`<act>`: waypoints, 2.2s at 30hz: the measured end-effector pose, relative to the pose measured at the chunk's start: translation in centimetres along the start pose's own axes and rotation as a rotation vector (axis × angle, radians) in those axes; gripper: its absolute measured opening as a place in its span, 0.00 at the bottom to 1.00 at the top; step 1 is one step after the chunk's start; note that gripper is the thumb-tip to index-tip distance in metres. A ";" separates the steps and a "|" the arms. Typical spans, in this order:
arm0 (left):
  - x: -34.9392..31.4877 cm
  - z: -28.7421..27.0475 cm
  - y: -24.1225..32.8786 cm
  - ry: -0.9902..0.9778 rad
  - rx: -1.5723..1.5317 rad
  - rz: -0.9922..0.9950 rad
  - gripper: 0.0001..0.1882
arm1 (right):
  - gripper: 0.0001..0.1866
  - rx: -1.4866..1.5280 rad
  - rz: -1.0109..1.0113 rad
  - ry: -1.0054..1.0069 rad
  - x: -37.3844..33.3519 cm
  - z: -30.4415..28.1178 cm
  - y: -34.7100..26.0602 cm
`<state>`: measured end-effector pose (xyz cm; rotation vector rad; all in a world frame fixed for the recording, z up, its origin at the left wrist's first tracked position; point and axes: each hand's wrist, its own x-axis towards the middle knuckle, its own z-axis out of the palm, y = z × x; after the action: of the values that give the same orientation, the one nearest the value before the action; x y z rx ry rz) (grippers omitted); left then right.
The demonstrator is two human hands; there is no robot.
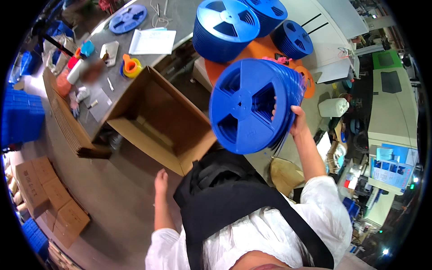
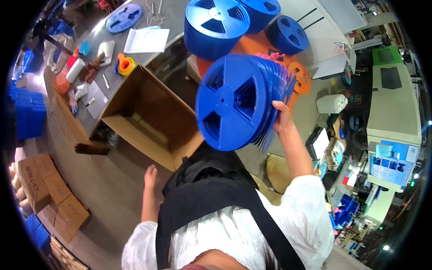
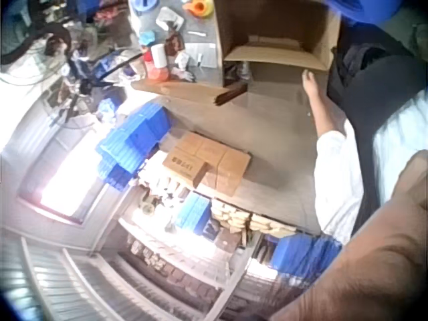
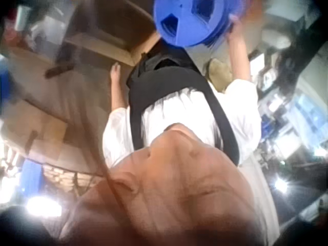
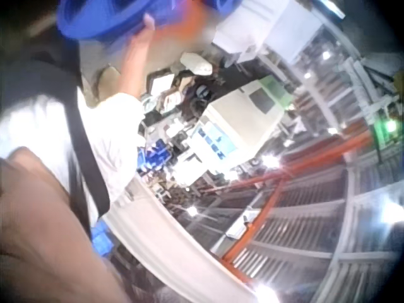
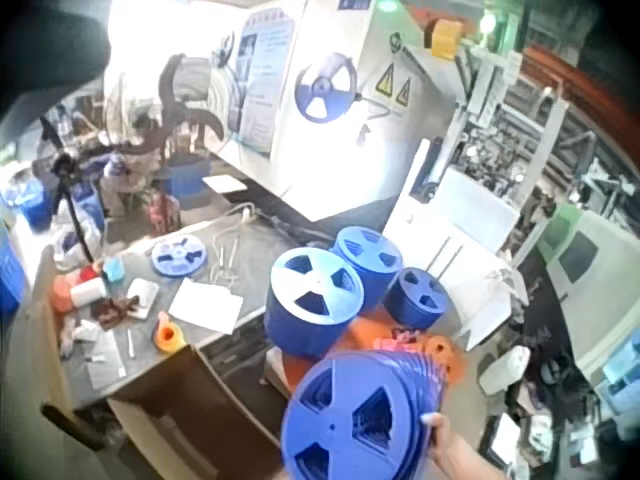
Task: The person packs blue plastic spools into cardboard boxes in a warehouse setting. They stack the spools inside the boxes, fold the flaps, and seal the boxes using a handheld tape dispenser. The person also moves sealed boxes to a stack on the floor and retrieves empty boxes to continue the process.
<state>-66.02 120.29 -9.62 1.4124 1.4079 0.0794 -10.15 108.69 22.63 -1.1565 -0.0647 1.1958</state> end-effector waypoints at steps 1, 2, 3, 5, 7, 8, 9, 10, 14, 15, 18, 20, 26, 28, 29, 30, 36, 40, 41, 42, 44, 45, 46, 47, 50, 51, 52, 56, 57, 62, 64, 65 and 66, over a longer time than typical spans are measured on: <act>-0.4 -0.6 5.3 0.000 0.073 0.036 0.18 | 0.40 0.128 -0.035 -0.097 -2.3 1.7 0.6; 0.0 -1.2 7.6 0.009 0.035 0.034 0.17 | 0.40 0.225 -0.060 -0.208 -3.4 1.7 1.6; 0.4 -1.5 9.3 0.010 -0.003 0.030 0.17 | 0.39 0.322 -0.085 -0.309 -4.5 1.5 2.7; -0.9 -1.9 16.9 0.033 -0.087 0.150 0.16 | 0.36 0.408 -0.133 -0.299 -6.7 1.5 5.4; -1.8 -1.5 22.0 0.050 -0.140 0.215 0.15 | 0.35 0.529 -0.157 -0.279 -8.4 2.1 7.1; -2.6 -1.3 24.0 0.074 -0.164 0.253 0.14 | 0.35 0.540 -0.140 -0.309 -8.6 2.0 7.7; -3.3 -0.9 25.7 0.096 -0.189 0.291 0.14 | 0.34 0.551 -0.125 -0.336 -8.8 1.8 8.2; -3.9 -0.4 27.2 0.118 -0.218 0.329 0.14 | 0.34 0.557 -0.110 -0.364 -9.0 1.5 8.5; -6.3 1.6 30.2 0.170 -0.195 0.467 0.13 | 0.32 0.574 -0.055 -0.456 -9.5 -0.5 9.4; -6.7 2.3 30.9 0.169 -0.224 0.465 0.12 | 0.32 0.574 -0.056 -0.457 -9.8 -1.2 9.2; -7.7 4.6 31.2 0.109 -0.344 0.367 0.11 | 0.31 0.587 -0.064 -0.414 -10.5 -2.8 9.1; -8.6 6.1 32.3 0.038 -0.421 0.261 0.11 | 0.31 0.586 -0.062 -0.371 -11.3 -3.5 8.7; -9.3 11.0 35.8 -0.266 -0.375 0.221 0.20 | 0.33 0.574 -0.102 -0.307 -12.0 -5.5 8.3; -9.5 12.3 37.5 -0.338 -0.286 0.211 0.26 | 0.34 0.548 -0.116 -0.298 -11.9 -5.9 8.2; -10.0 12.7 38.4 -0.334 -0.177 0.248 0.28 | 0.35 0.523 -0.124 -0.288 -11.9 -5.8 8.1; -10.6 13.0 39.4 -0.360 -0.138 0.228 0.30 | 0.35 0.506 -0.126 -0.276 -12.0 -5.7 8.3; -11.1 14.9 40.5 -0.520 -0.009 0.128 0.44 | 0.35 0.398 -0.145 -0.262 -12.5 -5.5 8.2; -11.1 17.2 40.6 -0.421 0.052 0.289 0.53 | 0.36 0.300 -0.125 -0.160 -12.9 -3.9 7.8; -11.2 17.6 40.7 -0.396 0.078 0.282 0.53 | 0.37 0.267 -0.082 -0.117 -13.2 -3.5 7.6; -11.1 17.9 41.0 -0.370 0.106 0.284 0.53 | 0.37 0.221 -0.057 -0.036 -13.4 -2.9 7.6; -10.2 18.3 40.3 -0.350 -0.072 0.255 0.52 | 0.40 0.148 -0.047 0.163 -13.9 -3.7 9.2; -9.8 17.7 40.5 -0.381 -0.172 0.220 0.51 | 0.39 0.159 -0.048 0.149 -13.9 -3.1 8.9; -9.5 17.0 40.7 -0.414 -0.270 0.190 0.50 | 0.39 0.171 -0.054 0.136 -13.8 -2.2 8.1; -9.3 16.2 40.8 -0.445 -0.369 0.158 0.49 | 0.39 0.183 -0.059 0.121 -13.7 -1.7 7.7; -8.3 11.2 40.4 -0.688 -0.859 0.090 0.39 | 0.40 0.254 -0.102 -0.003 -13.5 -2.6 7.6; -8.3 9.1 40.1 -0.765 -1.014 0.061 0.37 | 0.40 0.286 -0.102 -0.008 -13.3 -3.0 7.8; -9.1 8.1 40.1 -0.753 -1.143 0.032 0.36 | 0.40 0.293 -0.127 -0.017 -13.1 -3.8 8.1; -10.2 6.1 37.4 -0.789 -1.409 0.021 0.39 | 0.38 0.347 -0.174 0.018 -13.4 -4.7 8.1; -10.3 6.6 36.9 -0.816 -1.476 0.048 0.40 | 0.37 0.341 -0.185 0.028 -13.8 -4.9 7.9; -11.4 7.6 36.0 -0.854 -1.664 -0.088 0.41 | 0.37 0.336 -0.223 0.074 -14.8 -5.0 7.6; -11.0 7.5 35.6 -0.898 -1.699 -0.133 0.41 | 0.37 0.328 -0.240 0.075 -15.0 -4.8 7.4; -10.8 7.7 35.6 -0.913 -1.721 -0.114 0.41 | 0.37 0.322 -0.247 0.076 -15.1 -4.8 7.3; -10.7 7.7 35.7 -0.918 -1.742 -0.093 0.41 | 0.37 0.316 -0.253 0.074 -15.2 -4.7 7.3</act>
<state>-40.04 118.09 18.04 -0.1644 0.2336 0.4100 -19.00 93.60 22.83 -0.8837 0.0326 0.9009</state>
